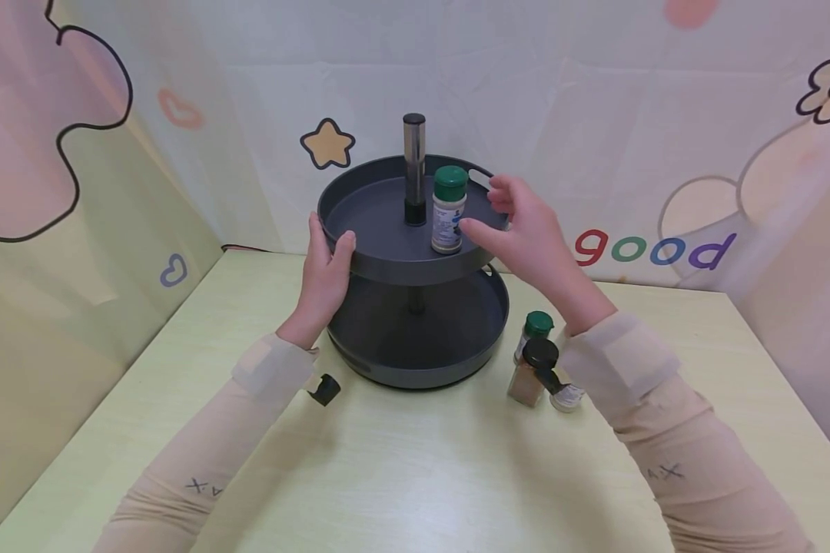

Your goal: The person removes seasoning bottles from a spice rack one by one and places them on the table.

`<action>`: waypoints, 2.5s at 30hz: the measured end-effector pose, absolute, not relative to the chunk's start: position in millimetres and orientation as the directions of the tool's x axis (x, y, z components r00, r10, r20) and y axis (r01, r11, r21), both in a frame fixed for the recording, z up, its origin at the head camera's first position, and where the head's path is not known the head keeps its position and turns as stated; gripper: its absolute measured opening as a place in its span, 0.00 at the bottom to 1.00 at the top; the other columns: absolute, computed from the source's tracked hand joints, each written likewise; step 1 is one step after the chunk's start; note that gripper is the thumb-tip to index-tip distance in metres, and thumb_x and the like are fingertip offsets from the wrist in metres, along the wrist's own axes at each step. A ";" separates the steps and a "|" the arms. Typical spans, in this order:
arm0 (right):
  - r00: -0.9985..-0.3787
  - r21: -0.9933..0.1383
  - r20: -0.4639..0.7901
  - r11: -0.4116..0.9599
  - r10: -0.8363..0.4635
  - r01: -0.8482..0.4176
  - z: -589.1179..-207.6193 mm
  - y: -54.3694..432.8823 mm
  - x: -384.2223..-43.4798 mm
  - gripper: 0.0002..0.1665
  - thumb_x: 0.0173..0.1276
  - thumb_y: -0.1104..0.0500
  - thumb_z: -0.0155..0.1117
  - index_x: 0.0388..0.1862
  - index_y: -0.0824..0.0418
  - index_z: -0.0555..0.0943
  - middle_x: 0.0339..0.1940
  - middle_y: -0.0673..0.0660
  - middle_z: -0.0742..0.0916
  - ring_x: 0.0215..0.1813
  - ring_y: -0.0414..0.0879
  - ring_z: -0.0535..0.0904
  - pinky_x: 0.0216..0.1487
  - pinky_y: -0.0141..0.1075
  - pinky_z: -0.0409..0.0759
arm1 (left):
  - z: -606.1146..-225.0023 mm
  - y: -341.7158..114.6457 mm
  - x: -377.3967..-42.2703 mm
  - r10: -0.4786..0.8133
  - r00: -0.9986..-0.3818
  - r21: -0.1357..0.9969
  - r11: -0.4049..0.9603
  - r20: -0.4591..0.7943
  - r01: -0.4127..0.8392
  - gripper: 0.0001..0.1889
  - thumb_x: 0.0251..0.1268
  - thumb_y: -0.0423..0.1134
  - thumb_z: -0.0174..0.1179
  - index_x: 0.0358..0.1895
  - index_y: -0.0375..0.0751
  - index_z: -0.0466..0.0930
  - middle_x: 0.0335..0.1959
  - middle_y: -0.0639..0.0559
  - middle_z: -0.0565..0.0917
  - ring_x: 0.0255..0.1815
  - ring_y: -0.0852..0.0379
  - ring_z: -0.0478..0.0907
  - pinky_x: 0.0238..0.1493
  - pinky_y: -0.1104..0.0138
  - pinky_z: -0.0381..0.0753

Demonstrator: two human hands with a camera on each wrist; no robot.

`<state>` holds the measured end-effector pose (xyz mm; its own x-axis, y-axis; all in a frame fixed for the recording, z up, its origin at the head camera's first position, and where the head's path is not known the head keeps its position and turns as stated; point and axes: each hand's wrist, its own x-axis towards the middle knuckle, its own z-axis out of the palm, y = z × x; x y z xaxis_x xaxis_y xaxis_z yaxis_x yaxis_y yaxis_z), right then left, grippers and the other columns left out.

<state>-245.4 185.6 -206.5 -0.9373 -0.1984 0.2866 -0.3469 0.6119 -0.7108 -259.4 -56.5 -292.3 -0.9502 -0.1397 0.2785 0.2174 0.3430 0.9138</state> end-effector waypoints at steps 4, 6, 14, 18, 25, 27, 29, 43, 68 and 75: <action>-0.939 -0.705 0.279 0.621 -0.200 -0.341 -203.6 180.9 -246.9 0.39 0.58 0.48 0.59 0.64 0.62 0.58 0.60 0.63 0.71 0.61 0.54 0.66 0.63 0.48 0.61 | -291.5 -56.6 -259.0 -0.145 -0.952 0.915 0.345 0.271 0.208 0.40 0.63 0.54 0.41 0.69 0.44 0.29 0.72 0.53 0.36 0.72 0.58 0.36 0.69 0.58 0.43; -0.941 -0.703 0.276 0.626 -0.198 -0.338 -202.4 178.6 -248.3 0.39 0.58 0.48 0.58 0.64 0.62 0.58 0.60 0.64 0.71 0.61 0.55 0.66 0.62 0.49 0.62 | -291.4 -56.9 -259.0 -0.144 -0.953 0.916 0.346 0.268 0.205 0.40 0.63 0.54 0.40 0.69 0.44 0.29 0.72 0.54 0.36 0.72 0.57 0.36 0.69 0.58 0.44; -0.946 -0.711 0.257 0.624 -0.196 -0.323 -199.6 169.0 -255.7 0.40 0.58 0.48 0.58 0.65 0.63 0.56 0.60 0.64 0.71 0.61 0.56 0.65 0.61 0.50 0.64 | -292.0 -57.2 -259.4 -0.142 -0.953 0.916 0.344 0.267 0.206 0.40 0.63 0.54 0.41 0.69 0.45 0.29 0.72 0.54 0.36 0.72 0.58 0.36 0.69 0.58 0.43; -0.952 -0.712 0.235 0.632 -0.196 -0.306 -199.5 165.2 -257.9 0.41 0.58 0.48 0.58 0.65 0.63 0.56 0.61 0.64 0.70 0.61 0.56 0.64 0.60 0.51 0.65 | -291.1 -57.1 -258.7 -0.137 -0.954 0.918 0.337 0.266 0.208 0.40 0.63 0.54 0.41 0.69 0.46 0.28 0.72 0.55 0.35 0.72 0.58 0.35 0.70 0.58 0.42; -0.958 -0.714 0.213 0.639 -0.190 -0.285 -203.0 163.7 -264.3 0.39 0.58 0.47 0.58 0.64 0.62 0.57 0.59 0.63 0.70 0.60 0.55 0.65 0.59 0.50 0.67 | -290.9 -56.7 -258.4 -0.136 -0.955 0.917 0.342 0.264 0.204 0.40 0.63 0.55 0.41 0.69 0.46 0.28 0.72 0.53 0.35 0.72 0.58 0.35 0.69 0.57 0.43; -0.958 -0.715 0.213 0.637 -0.194 -0.288 -204.3 163.2 -266.9 0.39 0.59 0.47 0.58 0.63 0.62 0.58 0.59 0.63 0.71 0.60 0.54 0.65 0.58 0.49 0.67 | -291.0 -56.7 -258.4 -0.137 -0.955 0.918 0.343 0.261 0.202 0.40 0.63 0.55 0.40 0.69 0.46 0.28 0.72 0.53 0.35 0.72 0.58 0.35 0.69 0.57 0.43; -0.957 -0.717 0.212 0.635 -0.196 -0.288 -205.5 162.8 -269.5 0.38 0.58 0.47 0.58 0.63 0.63 0.58 0.58 0.63 0.72 0.59 0.54 0.66 0.58 0.49 0.68 | -291.1 -56.6 -258.5 -0.140 -0.956 0.918 0.343 0.259 0.199 0.40 0.63 0.54 0.40 0.69 0.46 0.28 0.72 0.54 0.35 0.72 0.58 0.35 0.69 0.57 0.43; -0.962 -0.728 0.195 0.630 -0.190 -0.272 -213.2 156.8 -282.9 0.33 0.58 0.49 0.59 0.58 0.63 0.62 0.50 0.62 0.75 0.52 0.52 0.70 0.53 0.48 0.71 | -291.5 -56.0 -259.0 -0.153 -0.953 0.917 0.349 0.261 0.195 0.40 0.62 0.53 0.41 0.70 0.46 0.29 0.72 0.54 0.36 0.72 0.57 0.37 0.69 0.57 0.44; -0.944 -0.685 0.256 0.650 -0.208 -0.328 -225.8 154.7 -292.5 0.26 0.61 0.49 0.56 0.54 0.62 0.68 0.49 0.61 0.79 0.47 0.52 0.73 0.50 0.46 0.73 | -291.1 -56.1 -257.0 -0.139 -0.953 0.916 0.344 0.268 0.207 0.40 0.63 0.55 0.41 0.69 0.45 0.28 0.72 0.53 0.35 0.72 0.58 0.35 0.70 0.57 0.41; -0.945 -0.693 0.271 0.645 -0.180 -0.322 -225.2 155.0 -290.3 0.26 0.61 0.50 0.55 0.54 0.64 0.68 0.48 0.62 0.78 0.45 0.52 0.72 0.47 0.44 0.72 | -291.0 -56.3 -257.8 -0.141 -0.954 0.917 0.341 0.266 0.206 0.40 0.63 0.55 0.41 0.69 0.46 0.28 0.72 0.55 0.35 0.72 0.58 0.35 0.70 0.58 0.41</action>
<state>-290.3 155.0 -225.2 -0.9454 -0.1804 0.2715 -0.3220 0.6452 -0.6928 -257.8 -56.3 -291.0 -0.9535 -0.1409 0.2664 0.2058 0.3413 0.9171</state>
